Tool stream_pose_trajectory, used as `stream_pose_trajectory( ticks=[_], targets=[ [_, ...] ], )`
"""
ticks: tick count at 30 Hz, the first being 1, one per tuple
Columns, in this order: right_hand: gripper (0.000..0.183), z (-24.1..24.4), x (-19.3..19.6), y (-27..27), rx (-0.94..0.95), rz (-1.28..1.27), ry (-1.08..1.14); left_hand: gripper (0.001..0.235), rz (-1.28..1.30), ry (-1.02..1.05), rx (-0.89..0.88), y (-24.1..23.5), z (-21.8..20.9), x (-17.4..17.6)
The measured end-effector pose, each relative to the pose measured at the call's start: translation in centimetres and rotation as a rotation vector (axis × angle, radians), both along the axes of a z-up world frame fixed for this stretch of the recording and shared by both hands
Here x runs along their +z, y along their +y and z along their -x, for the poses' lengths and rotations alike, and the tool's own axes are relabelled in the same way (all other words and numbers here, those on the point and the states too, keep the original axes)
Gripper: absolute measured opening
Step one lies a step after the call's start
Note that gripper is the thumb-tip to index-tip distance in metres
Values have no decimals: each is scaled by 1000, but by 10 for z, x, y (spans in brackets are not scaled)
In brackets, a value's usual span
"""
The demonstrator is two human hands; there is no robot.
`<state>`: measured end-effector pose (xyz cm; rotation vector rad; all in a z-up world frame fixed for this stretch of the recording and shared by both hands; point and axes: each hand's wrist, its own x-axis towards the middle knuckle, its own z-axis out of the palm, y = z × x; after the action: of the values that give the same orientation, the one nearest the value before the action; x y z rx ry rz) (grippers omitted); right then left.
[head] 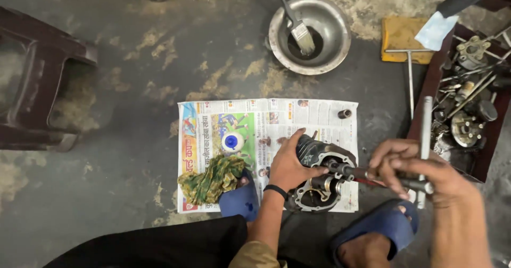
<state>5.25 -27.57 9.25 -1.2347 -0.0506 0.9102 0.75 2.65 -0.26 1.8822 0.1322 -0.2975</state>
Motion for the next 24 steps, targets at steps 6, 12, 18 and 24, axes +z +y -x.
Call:
stream_pose_trajectory(
  ticks=[6,12,18,24],
  targets=[
    [44,19,93,73,502,1188,-335,113,-100,123,10,1,-1,2],
    [16,86,65,103,-381,1287,-1517,94,-58,104,74,-5,8,-2],
    [50,94,15,106,-1097,765,-1849,91,-114,200,218,-8,13,23],
    [43,97,42,146,-1582,-146,-700,91,-34,142,372,-3,16,25]
  ],
)
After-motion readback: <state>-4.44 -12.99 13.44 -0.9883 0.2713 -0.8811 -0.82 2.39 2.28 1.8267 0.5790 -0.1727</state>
